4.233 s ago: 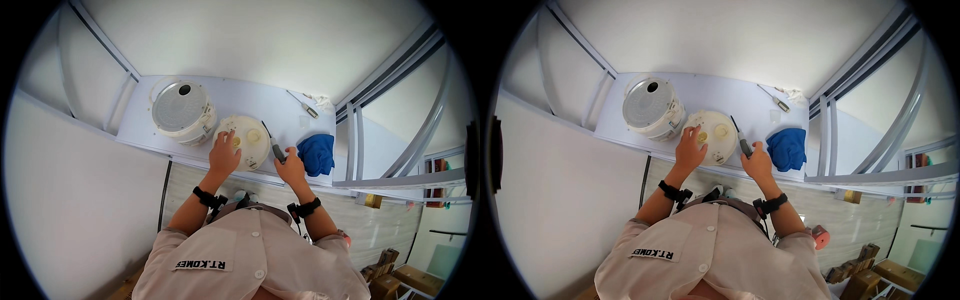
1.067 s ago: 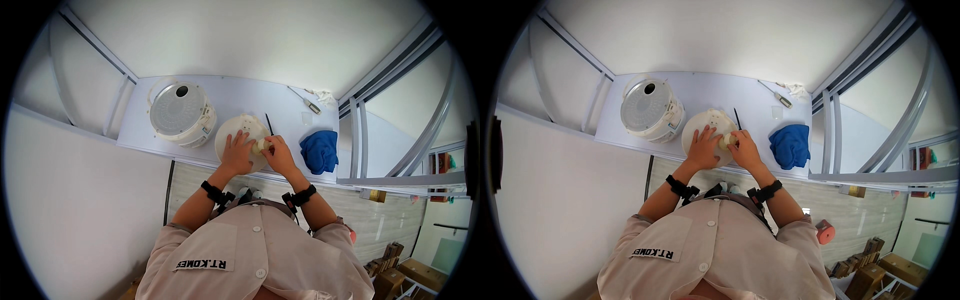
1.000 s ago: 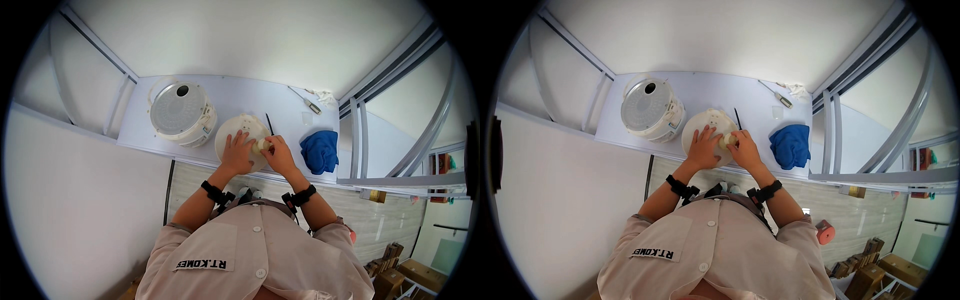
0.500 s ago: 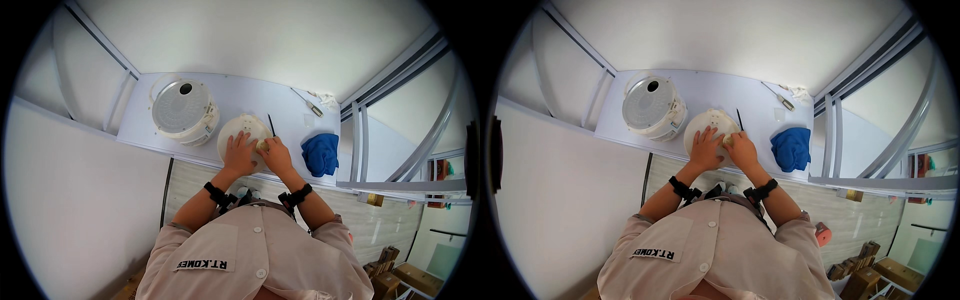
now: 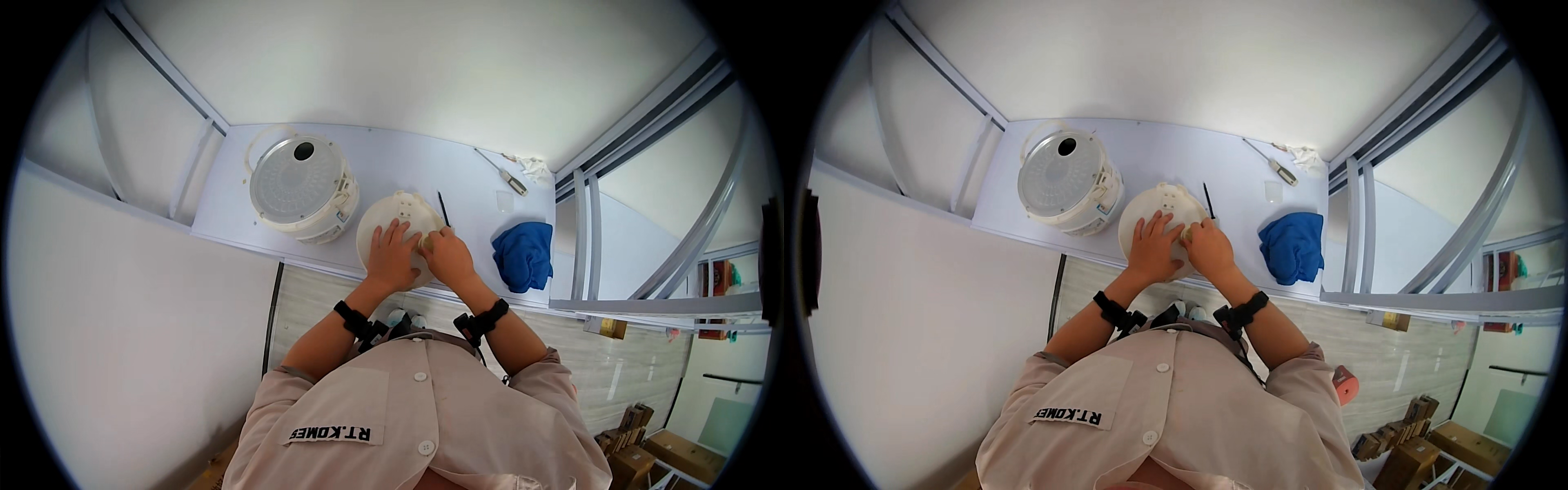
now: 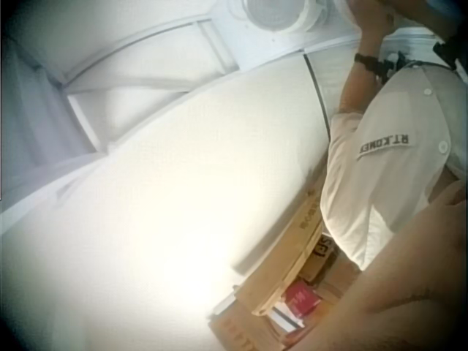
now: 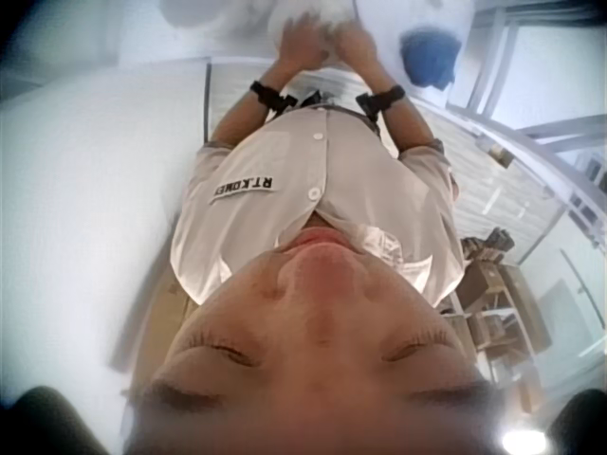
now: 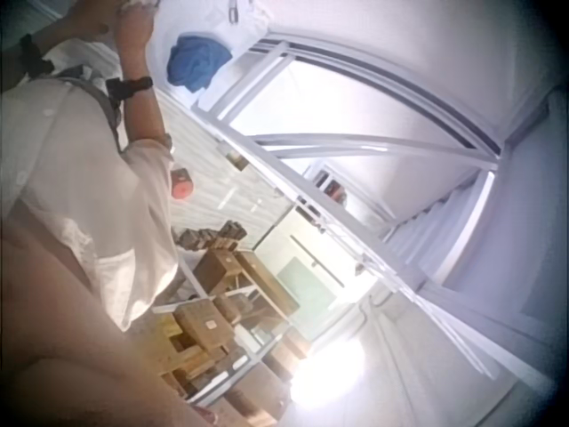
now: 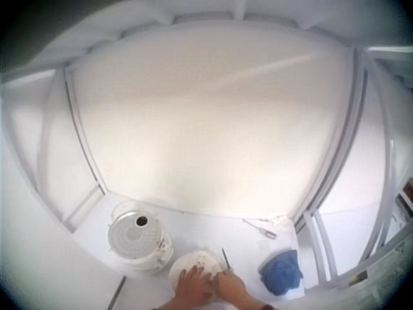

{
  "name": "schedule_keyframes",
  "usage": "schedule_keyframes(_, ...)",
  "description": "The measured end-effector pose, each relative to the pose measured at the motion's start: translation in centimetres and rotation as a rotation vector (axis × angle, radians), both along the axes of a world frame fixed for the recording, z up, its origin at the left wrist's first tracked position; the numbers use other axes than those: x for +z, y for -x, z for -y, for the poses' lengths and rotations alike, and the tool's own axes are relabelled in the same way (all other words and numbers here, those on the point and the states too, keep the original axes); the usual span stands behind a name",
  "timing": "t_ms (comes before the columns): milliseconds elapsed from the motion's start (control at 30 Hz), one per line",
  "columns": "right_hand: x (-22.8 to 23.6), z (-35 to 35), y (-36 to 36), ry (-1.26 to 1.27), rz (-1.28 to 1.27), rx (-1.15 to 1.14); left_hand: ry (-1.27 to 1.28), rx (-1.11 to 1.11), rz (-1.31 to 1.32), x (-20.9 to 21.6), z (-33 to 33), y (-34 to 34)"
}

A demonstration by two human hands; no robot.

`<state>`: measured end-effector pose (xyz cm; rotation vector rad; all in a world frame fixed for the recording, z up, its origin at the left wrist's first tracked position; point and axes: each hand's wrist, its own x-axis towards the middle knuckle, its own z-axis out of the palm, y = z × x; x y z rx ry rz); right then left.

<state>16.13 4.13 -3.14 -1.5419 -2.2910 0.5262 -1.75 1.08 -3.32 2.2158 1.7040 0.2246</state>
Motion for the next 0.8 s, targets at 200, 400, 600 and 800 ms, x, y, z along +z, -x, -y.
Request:
schedule_keyframes(200,-0.1,0.3,0.4,-0.004,0.027,-0.011,-0.011,-0.003,0.019,-0.2,0.0,0.1)
schedule_keyframes(400,-0.7,-0.1,0.9,0.032,0.082,-0.027,-0.021,-0.002,0.044,-0.5,0.0,0.2)
schedule_keyframes(600,-0.4,-0.1,0.6,-0.011,0.056,0.059,0.002,0.017,0.076,-0.6,-0.2,0.6)
schedule_keyframes(800,-0.4,-0.4,0.0,-0.038,0.082,0.119,0.011,0.029,0.092,-0.7,-0.1,0.8)
